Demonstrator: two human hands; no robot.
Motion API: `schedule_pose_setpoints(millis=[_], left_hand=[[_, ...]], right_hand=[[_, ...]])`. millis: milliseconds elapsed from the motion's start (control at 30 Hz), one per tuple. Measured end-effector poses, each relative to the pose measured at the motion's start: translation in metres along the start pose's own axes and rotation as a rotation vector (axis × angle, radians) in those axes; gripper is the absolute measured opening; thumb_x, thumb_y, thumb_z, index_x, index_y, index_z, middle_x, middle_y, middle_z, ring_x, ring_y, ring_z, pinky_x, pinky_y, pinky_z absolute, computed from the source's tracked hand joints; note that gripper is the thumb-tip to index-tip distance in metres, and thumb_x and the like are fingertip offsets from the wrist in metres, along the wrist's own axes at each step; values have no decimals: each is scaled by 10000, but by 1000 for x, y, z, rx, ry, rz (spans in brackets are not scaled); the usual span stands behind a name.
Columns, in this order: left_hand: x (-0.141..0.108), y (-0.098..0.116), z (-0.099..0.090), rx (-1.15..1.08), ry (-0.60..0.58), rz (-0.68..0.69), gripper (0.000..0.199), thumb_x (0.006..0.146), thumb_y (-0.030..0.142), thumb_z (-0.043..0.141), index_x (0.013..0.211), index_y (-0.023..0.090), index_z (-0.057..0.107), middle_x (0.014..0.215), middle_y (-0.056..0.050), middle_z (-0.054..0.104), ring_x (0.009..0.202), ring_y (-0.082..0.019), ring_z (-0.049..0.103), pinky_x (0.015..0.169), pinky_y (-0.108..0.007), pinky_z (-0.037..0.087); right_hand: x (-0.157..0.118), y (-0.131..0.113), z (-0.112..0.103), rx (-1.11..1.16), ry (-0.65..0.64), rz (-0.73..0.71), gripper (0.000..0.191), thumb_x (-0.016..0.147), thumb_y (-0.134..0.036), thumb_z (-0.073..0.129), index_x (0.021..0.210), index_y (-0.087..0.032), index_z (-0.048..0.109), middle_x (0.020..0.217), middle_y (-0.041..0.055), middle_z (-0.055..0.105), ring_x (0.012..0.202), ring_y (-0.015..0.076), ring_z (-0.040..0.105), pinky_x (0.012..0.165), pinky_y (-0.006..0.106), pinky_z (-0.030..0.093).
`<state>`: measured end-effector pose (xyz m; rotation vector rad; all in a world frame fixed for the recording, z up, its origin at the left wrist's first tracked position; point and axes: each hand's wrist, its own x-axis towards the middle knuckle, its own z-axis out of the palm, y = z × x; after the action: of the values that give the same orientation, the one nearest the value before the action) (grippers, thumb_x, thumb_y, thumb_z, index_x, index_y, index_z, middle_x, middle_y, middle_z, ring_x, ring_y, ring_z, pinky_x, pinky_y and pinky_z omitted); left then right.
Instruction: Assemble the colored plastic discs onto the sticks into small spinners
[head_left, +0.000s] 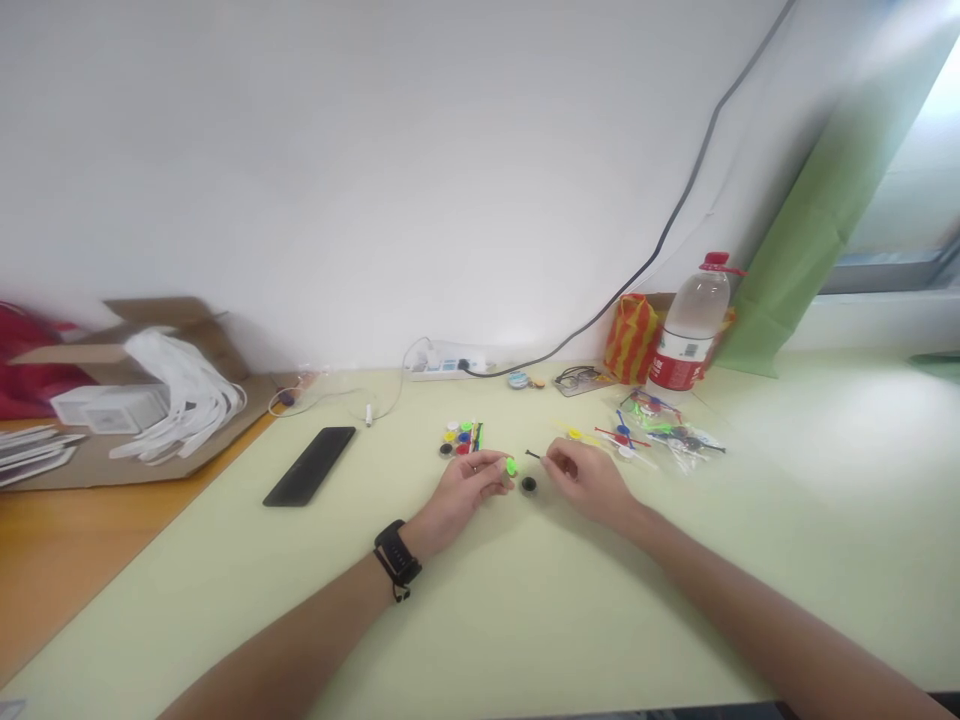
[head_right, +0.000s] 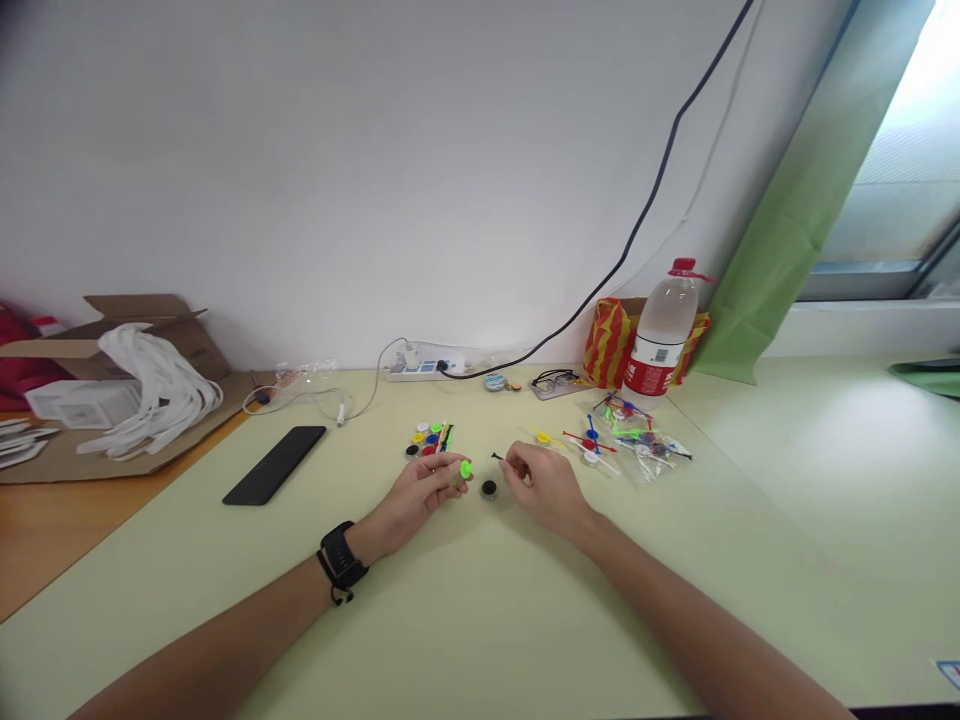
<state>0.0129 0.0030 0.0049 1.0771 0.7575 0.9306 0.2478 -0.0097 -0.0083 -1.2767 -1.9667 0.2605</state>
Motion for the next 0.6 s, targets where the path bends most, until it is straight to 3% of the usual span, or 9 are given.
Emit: schedule_pose_setpoints(millis=[67,133,267,600], left_hand=[[0,0,-1,-21,10,-10,311,804,346,845,1015,137,753,944,-74,731,817,-143,674,821,-276,527],[0,-1,-1,-38,13,-17,321,814,352,837,1039,143,742,944,-73,731,819,-146,677,815,-276,528],[0,-1,-1,-60,20,-33,369,808,378,841,1075,152,724,913,-66,737,792,-142,678,789,-278,526],[2,-2,-4,-98,9,-35,318,859,386,797,1039,140,708,889,-67,724,756,-122,660,722,-240,514]], right_hand=[[2,10,1,-94,-24,55,65,910,-246,586,902,-212,640,703,-12,651,623,156,564,594,273,356],[3,19,2,-164,-56,97,119,877,-214,601,979,-212,664,740,-6,662,667,170,584,607,275,352],[4,25,2,-201,-115,105,88,845,-148,593,834,-202,661,796,18,678,713,175,584,607,276,340],[-3,-14,-12,-32,-373,-152,91,897,-175,580,874,-201,664,789,8,648,685,142,539,658,261,372]])
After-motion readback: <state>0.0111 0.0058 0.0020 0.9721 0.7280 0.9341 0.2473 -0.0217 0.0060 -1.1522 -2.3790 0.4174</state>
